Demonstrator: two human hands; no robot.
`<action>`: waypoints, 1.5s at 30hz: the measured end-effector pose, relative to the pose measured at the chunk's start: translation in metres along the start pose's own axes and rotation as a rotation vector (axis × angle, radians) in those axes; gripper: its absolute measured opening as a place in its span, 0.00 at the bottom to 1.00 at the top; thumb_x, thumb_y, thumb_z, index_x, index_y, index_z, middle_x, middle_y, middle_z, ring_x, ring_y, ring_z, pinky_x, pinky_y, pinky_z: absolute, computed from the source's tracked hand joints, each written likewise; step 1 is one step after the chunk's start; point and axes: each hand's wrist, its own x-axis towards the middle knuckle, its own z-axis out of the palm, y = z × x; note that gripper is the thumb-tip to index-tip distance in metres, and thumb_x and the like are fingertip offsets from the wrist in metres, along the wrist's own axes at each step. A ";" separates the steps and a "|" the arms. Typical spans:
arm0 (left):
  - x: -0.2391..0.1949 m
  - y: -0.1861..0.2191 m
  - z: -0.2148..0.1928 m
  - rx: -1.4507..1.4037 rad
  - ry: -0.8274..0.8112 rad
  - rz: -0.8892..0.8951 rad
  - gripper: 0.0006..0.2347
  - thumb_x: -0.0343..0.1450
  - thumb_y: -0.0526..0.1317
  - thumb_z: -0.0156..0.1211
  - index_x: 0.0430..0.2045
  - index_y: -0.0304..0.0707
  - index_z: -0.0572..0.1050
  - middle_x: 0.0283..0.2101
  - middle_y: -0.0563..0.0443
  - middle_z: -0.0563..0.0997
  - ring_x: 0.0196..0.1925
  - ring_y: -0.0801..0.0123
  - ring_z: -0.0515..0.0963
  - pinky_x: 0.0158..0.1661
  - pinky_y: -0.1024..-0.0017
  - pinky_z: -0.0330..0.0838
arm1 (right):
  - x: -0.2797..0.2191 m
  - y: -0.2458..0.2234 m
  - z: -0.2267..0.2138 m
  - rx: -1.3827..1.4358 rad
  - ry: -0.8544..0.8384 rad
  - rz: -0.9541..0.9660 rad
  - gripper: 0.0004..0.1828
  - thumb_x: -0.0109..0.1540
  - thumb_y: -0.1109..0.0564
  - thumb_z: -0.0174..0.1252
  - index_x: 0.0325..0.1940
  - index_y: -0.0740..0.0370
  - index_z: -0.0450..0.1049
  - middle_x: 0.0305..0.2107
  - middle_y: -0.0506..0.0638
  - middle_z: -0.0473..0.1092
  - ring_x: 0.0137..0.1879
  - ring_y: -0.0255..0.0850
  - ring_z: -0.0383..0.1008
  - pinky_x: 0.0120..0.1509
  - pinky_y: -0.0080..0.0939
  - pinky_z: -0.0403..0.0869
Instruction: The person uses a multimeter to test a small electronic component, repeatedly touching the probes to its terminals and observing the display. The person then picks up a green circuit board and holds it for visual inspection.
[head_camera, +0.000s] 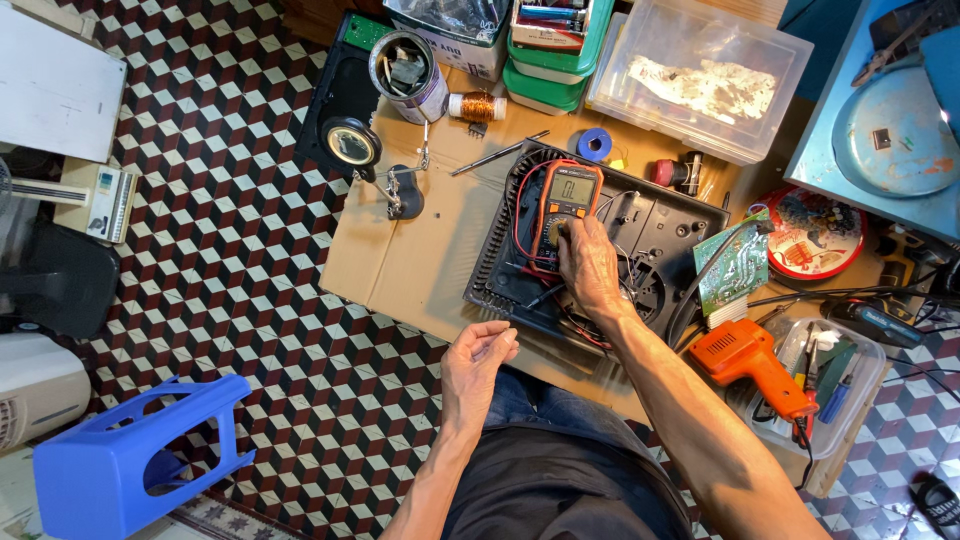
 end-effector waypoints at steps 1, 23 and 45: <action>0.000 -0.001 -0.001 -0.002 -0.001 0.003 0.11 0.70 0.39 0.66 0.41 0.31 0.80 0.35 0.49 0.84 0.37 0.73 0.83 0.44 0.77 0.78 | 0.000 0.001 0.000 -0.004 0.003 -0.010 0.12 0.60 0.67 0.61 0.46 0.68 0.68 0.36 0.61 0.65 0.44 0.57 0.70 0.44 0.56 0.71; 0.000 -0.011 0.002 -0.031 -0.005 0.008 0.11 0.69 0.38 0.67 0.41 0.29 0.80 0.34 0.49 0.84 0.36 0.74 0.83 0.42 0.77 0.77 | 0.002 0.008 -0.018 0.013 -0.148 -0.072 0.13 0.62 0.63 0.61 0.51 0.67 0.71 0.37 0.61 0.68 0.44 0.56 0.71 0.49 0.53 0.73; 0.010 -0.024 0.011 -0.006 -0.121 0.066 0.12 0.71 0.40 0.63 0.41 0.28 0.76 0.38 0.45 0.85 0.36 0.71 0.83 0.42 0.75 0.78 | -0.115 0.022 -0.029 0.021 0.037 0.497 0.15 0.61 0.61 0.56 0.52 0.68 0.72 0.45 0.63 0.73 0.54 0.56 0.74 0.60 0.53 0.72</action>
